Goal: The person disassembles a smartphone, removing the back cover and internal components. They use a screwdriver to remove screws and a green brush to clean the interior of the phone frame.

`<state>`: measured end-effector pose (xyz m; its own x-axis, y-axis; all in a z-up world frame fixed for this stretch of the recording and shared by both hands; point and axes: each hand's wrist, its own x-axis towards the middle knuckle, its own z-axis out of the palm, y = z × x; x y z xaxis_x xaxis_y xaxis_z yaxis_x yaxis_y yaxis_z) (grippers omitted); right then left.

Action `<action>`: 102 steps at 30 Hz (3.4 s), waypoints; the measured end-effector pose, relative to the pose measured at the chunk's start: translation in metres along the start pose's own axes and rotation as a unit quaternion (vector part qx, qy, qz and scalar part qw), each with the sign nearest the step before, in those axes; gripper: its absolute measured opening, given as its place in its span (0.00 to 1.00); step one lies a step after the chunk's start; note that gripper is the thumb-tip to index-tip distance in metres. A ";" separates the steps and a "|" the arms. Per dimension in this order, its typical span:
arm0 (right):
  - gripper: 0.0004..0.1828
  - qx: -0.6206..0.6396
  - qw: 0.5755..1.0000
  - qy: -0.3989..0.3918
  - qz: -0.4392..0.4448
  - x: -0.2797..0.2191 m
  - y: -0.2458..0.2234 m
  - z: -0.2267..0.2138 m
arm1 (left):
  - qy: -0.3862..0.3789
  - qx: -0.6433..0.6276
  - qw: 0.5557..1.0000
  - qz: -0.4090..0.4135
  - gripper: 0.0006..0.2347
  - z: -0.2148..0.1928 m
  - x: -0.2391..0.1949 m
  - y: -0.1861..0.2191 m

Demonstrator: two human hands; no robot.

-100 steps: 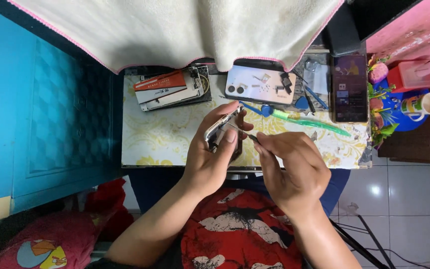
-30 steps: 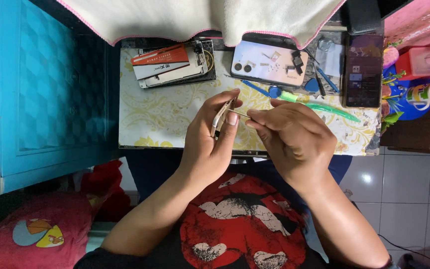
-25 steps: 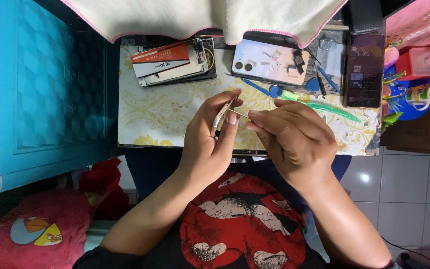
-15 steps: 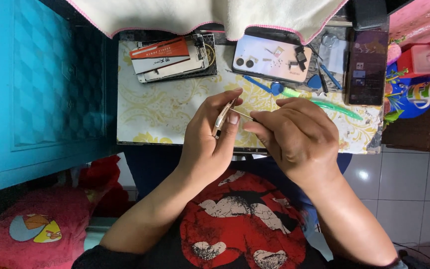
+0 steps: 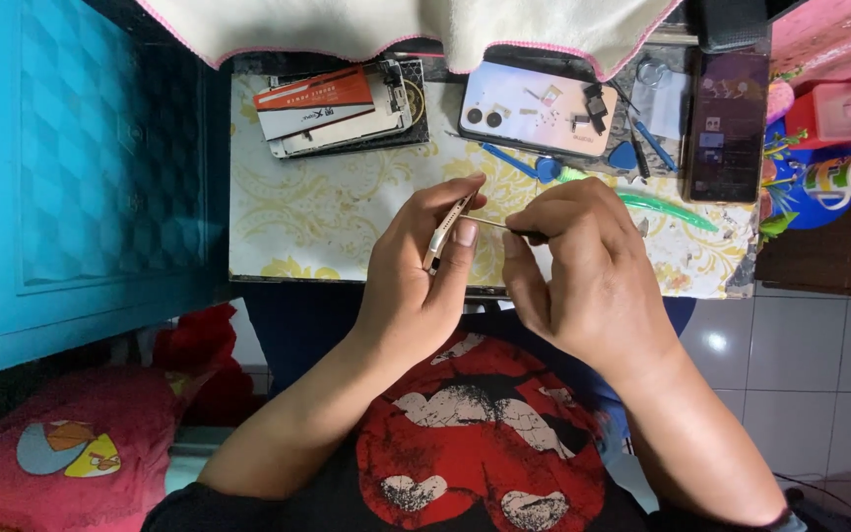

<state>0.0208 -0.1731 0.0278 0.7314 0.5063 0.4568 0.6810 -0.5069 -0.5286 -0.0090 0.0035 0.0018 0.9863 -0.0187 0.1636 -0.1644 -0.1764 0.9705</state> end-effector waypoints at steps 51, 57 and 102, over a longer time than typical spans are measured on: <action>0.07 0.079 0.996 0.026 0.023 0.006 0.008 -0.006 | -0.049 -0.177 0.965 -0.189 0.24 0.008 -0.005 -0.015; 0.07 0.038 0.998 0.045 0.024 -0.001 0.031 0.004 | -0.026 -0.259 0.926 -0.272 0.21 0.006 0.011 -0.038; 0.04 0.005 0.986 0.159 0.047 -0.079 0.091 0.048 | -0.003 0.539 0.837 0.096 0.29 -0.017 0.025 -0.078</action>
<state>0.0226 -0.2258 -0.0905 0.7669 0.2125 0.6055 0.6103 -0.5333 -0.5858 0.0281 0.0333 -0.0664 0.9433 -0.1530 0.2944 -0.2178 -0.9550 0.2012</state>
